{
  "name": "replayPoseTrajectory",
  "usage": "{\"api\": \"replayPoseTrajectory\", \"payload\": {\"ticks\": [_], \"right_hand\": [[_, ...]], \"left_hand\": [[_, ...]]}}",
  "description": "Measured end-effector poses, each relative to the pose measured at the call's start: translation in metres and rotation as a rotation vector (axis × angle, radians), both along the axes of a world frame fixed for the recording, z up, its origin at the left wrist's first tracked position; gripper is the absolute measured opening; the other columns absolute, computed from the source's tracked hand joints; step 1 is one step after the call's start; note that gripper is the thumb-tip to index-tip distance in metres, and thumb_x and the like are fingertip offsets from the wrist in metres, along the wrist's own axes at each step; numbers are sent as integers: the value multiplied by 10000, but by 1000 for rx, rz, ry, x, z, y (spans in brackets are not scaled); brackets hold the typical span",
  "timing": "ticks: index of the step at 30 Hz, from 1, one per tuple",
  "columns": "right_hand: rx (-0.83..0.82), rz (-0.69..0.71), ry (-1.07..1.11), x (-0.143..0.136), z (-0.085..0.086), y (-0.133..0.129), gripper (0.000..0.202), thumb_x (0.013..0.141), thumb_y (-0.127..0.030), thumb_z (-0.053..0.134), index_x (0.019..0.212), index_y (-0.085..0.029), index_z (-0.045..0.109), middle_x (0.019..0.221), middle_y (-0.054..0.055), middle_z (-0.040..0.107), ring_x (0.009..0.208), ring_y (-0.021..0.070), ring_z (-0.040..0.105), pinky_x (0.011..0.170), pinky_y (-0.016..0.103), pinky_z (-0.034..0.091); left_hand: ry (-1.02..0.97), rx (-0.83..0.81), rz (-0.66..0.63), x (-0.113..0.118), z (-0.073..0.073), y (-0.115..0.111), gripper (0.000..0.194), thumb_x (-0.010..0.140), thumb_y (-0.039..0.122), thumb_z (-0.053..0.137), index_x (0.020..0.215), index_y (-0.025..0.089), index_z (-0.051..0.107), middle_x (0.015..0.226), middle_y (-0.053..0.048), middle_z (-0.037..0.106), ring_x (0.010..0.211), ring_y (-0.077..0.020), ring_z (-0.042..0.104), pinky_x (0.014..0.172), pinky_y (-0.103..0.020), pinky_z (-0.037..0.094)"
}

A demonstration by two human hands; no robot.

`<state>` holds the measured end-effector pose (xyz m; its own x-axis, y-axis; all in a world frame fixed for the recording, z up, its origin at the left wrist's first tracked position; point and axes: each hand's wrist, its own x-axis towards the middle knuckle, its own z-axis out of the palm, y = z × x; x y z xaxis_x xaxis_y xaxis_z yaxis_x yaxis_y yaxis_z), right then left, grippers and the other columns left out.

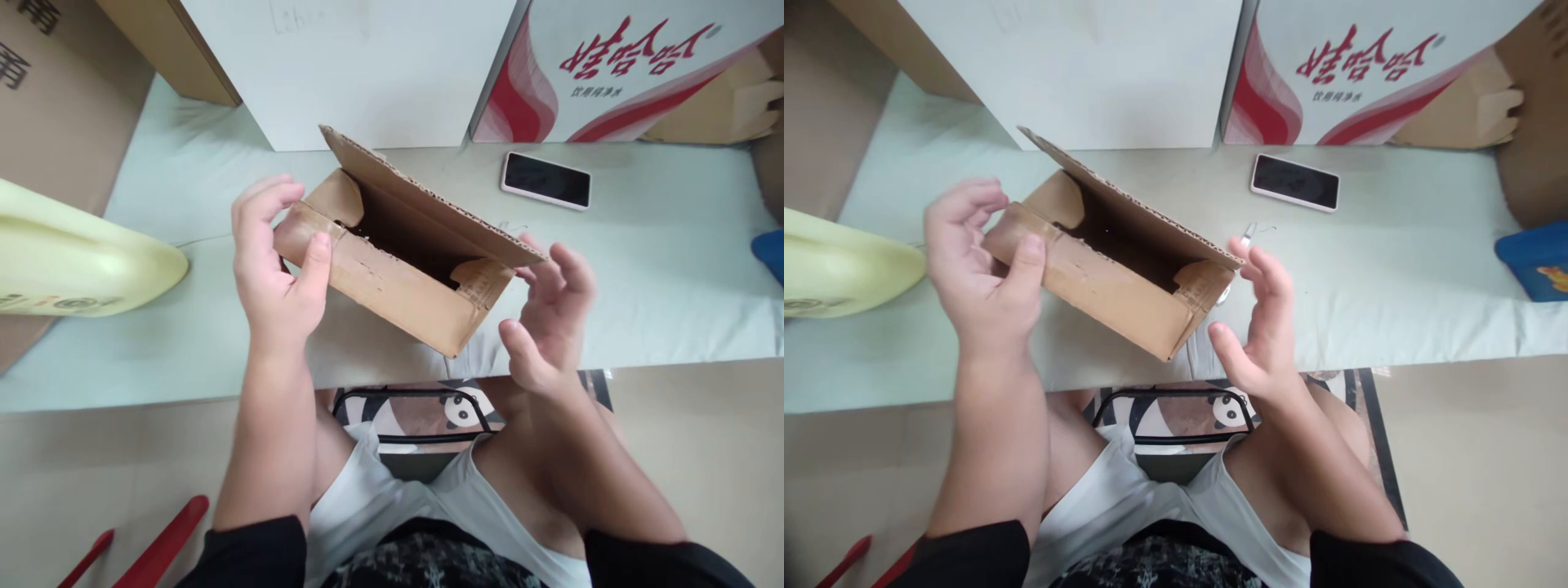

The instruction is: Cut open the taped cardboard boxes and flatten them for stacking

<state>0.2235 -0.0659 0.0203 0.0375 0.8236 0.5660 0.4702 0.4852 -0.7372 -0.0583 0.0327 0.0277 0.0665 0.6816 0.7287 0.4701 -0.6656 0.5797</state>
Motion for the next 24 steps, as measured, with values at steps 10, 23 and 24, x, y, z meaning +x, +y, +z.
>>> {"api": "replayPoseTrajectory", "payload": {"ticks": [10,23,24], "right_hand": [[16,84,-153,-2,7,1,392,938,-280,635,1322,-336,687,1355,88,662,1318,340,635,1167,620,511],[5,84,-167,-5,8,1,385,939,-245,617,1314,-321,662,1342,95,633,1253,305,654,1069,548,580],[3,86,-165,-5,7,1,389,941,-246,617,1321,-323,660,1348,93,630,1255,303,652,1068,540,579]], "left_hand": [[24,-145,113,6,10,-9,286,1000,528,637,1099,263,681,1271,-84,666,1325,-273,619,1223,-501,486],[132,-160,89,4,8,-12,83,943,309,685,927,304,765,1255,-68,665,1238,-294,646,1094,-517,562],[136,-148,87,4,7,-11,100,949,317,678,930,311,776,1262,-68,662,1238,-297,645,1092,-519,561]]}}
